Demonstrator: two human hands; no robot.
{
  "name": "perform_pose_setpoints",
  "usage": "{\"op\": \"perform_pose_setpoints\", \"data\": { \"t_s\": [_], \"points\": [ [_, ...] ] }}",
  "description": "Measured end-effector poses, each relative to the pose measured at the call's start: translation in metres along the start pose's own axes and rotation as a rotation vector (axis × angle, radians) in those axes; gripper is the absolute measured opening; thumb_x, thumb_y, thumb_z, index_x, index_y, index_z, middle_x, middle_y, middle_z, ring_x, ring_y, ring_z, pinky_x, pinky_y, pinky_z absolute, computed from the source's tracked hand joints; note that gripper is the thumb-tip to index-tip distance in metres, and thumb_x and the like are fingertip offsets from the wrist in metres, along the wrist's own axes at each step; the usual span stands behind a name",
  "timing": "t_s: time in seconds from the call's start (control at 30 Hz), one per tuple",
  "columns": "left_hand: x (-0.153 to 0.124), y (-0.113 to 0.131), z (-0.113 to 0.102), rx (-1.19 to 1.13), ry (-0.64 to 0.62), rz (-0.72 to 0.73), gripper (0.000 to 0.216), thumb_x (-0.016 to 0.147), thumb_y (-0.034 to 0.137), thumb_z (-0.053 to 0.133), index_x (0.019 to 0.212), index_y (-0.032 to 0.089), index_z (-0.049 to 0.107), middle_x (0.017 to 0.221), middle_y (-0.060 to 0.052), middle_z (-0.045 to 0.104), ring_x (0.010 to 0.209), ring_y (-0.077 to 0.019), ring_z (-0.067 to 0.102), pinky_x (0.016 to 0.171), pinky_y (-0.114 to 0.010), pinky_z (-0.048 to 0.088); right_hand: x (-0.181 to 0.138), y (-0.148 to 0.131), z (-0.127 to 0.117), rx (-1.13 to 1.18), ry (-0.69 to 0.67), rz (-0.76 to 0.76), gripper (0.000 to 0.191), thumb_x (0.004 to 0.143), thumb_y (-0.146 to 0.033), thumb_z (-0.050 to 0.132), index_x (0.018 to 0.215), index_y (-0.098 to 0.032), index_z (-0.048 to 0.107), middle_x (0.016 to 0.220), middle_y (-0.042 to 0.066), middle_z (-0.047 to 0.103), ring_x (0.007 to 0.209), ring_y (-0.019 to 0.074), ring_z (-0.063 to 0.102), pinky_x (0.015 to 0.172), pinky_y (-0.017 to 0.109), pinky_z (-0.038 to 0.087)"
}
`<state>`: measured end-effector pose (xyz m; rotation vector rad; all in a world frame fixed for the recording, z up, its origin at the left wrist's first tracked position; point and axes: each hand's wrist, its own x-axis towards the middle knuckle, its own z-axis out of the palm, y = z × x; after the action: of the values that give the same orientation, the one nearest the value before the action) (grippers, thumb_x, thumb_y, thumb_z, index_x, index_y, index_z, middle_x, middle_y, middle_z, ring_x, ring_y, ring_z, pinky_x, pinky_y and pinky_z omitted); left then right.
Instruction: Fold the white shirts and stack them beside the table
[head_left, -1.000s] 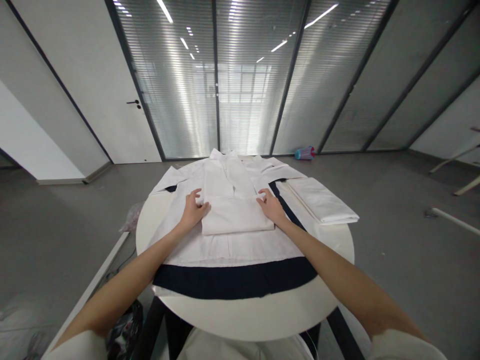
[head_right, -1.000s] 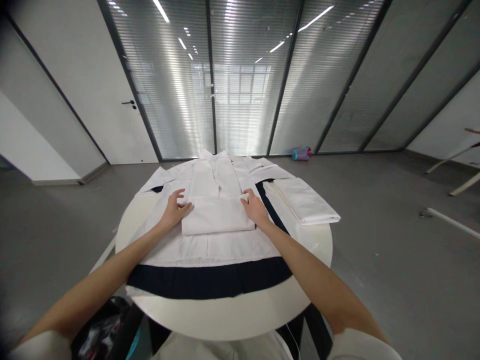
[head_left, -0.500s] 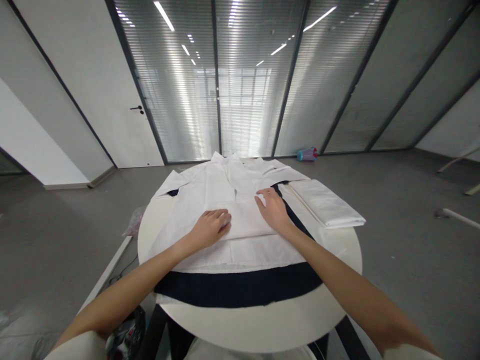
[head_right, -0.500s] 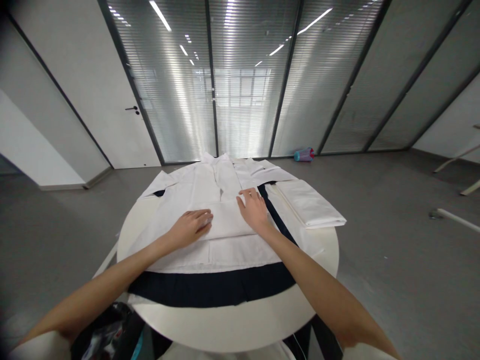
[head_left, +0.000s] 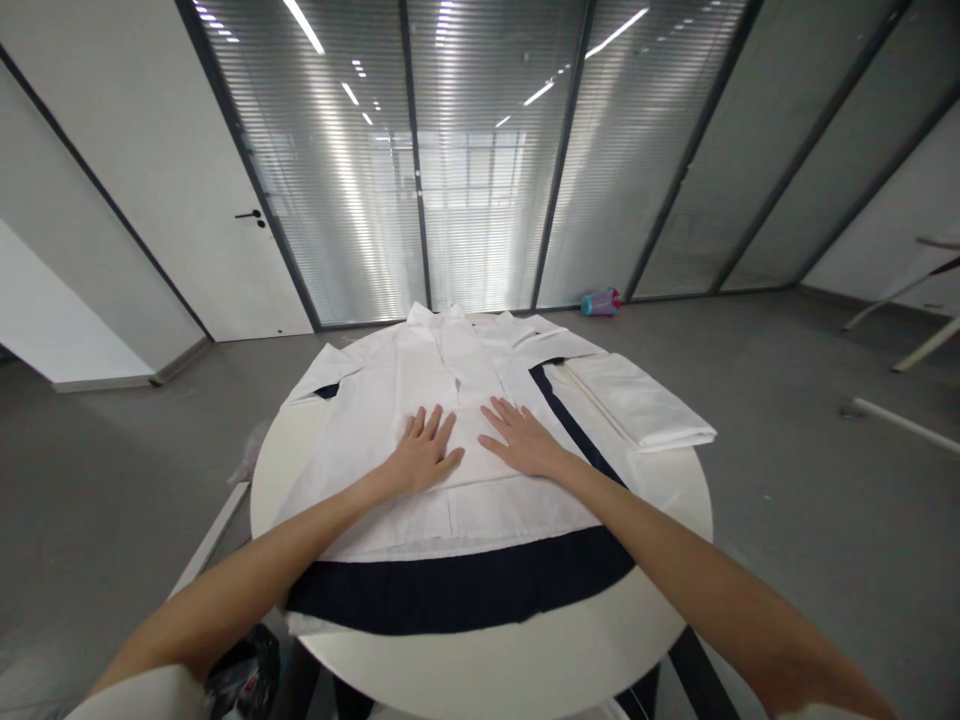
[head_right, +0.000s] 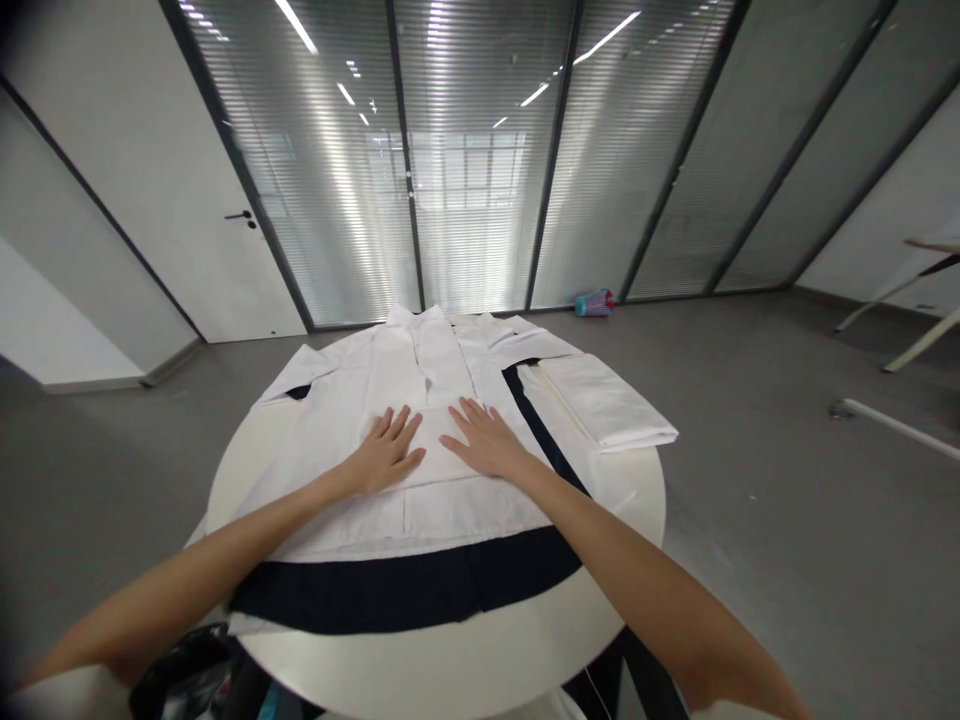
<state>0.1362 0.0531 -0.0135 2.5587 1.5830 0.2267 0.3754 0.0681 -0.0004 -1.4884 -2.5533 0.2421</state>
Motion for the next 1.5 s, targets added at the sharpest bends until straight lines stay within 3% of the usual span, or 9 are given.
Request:
{"op": "perform_pose_setpoints", "data": {
  "t_s": [0.1,0.17,0.3,0.4,0.53,0.73,0.87,1.07,1.5],
  "points": [
    [0.000,0.000,-0.010,0.042,0.024,0.026,0.074,0.098,0.062,0.036,0.158,0.020,0.029,0.163,-0.018,0.025,0.148,-0.0458,0.023,0.115,-0.061,0.024,0.000,0.005,-0.002,0.025,-0.050,0.020,0.080,0.099,-0.068,0.022,0.159,-0.015,0.026,0.166,0.013,0.013,0.154,0.0276,0.009,0.123,0.053,0.011],
    [0.011,-0.007,-0.023,0.056,0.024,0.062,0.070,0.095,0.066,0.040,0.150,0.024,0.043,0.154,-0.015,0.044,0.139,-0.0420,0.043,0.111,-0.055,0.034,0.001,0.004,-0.002,0.029,-0.060,0.022,0.080,0.099,-0.068,0.023,0.159,-0.015,0.026,0.166,0.013,0.013,0.154,0.0277,0.009,0.123,0.053,0.010],
    [0.069,-0.043,-0.051,-0.048,0.029,-0.044,0.048,0.094,0.062,0.045,0.119,0.028,0.068,0.118,-0.005,0.071,0.106,-0.0260,0.067,0.091,-0.035,0.050,0.002,0.004,0.000,0.048,-0.050,0.030,0.079,0.098,-0.068,0.028,0.158,-0.016,0.029,0.165,0.014,0.016,0.154,0.0289,0.011,0.123,0.054,0.011],
    [0.130,-0.077,-0.064,-0.053,0.125,-0.151,0.036,0.091,0.042,0.056,0.120,0.024,0.067,0.122,-0.005,0.069,0.106,-0.0232,0.067,0.090,-0.030,0.050,0.002,0.006,0.001,0.071,-0.026,0.020,0.079,0.098,-0.068,0.030,0.158,-0.017,0.031,0.165,0.014,0.018,0.154,0.0288,0.012,0.124,0.053,0.011],
    [0.201,-0.108,-0.068,-0.043,0.133,-0.189,0.042,0.088,0.026,0.057,0.129,0.016,0.062,0.122,-0.009,0.070,0.108,-0.0220,0.067,0.094,-0.028,0.049,0.001,0.007,-0.001,0.081,-0.032,0.013,0.081,0.098,-0.070,0.029,0.158,-0.016,0.031,0.165,0.015,0.017,0.154,0.0294,0.012,0.124,0.053,0.011],
    [0.272,-0.118,-0.057,-0.035,0.119,-0.161,0.034,0.092,0.029,0.056,0.121,0.014,0.067,0.130,-0.011,0.066,0.123,-0.0243,0.059,0.104,-0.029,0.043,0.001,0.008,-0.002,0.098,-0.022,-0.020,0.082,0.097,-0.071,0.027,0.157,-0.014,0.033,0.164,0.016,0.019,0.153,0.0303,0.012,0.123,0.054,0.014],
    [0.308,-0.120,-0.049,-0.018,0.093,-0.193,0.031,0.096,0.030,0.057,0.121,0.014,0.065,0.128,-0.012,0.065,0.120,-0.0258,0.060,0.103,-0.039,0.047,0.001,0.010,0.001,0.104,-0.020,-0.020,0.082,0.098,-0.070,0.027,0.157,-0.014,0.032,0.164,0.016,0.019,0.153,0.0320,0.012,0.122,0.058,0.014],
    [0.336,-0.128,-0.037,-0.001,0.034,-0.216,0.035,0.096,0.037,0.062,0.124,0.015,0.060,0.124,-0.010,0.062,0.109,-0.0241,0.063,0.092,-0.045,0.055,-0.001,0.009,-0.002,0.110,-0.002,-0.027,0.079,0.098,-0.069,0.028,0.157,-0.016,0.033,0.164,0.016,0.022,0.153,0.0328,0.015,0.122,0.058,0.015],
    [0.338,-0.135,-0.028,-0.108,0.090,-0.202,0.029,0.095,0.033,0.063,0.118,0.014,0.063,0.123,-0.010,0.064,0.110,-0.0231,0.063,0.095,-0.046,0.053,0.000,0.006,-0.005,0.095,-0.009,-0.023,0.080,0.098,-0.070,0.026,0.156,-0.016,0.035,0.163,0.017,0.023,0.153,0.0332,0.016,0.121,0.059,0.016]
  ]
}}
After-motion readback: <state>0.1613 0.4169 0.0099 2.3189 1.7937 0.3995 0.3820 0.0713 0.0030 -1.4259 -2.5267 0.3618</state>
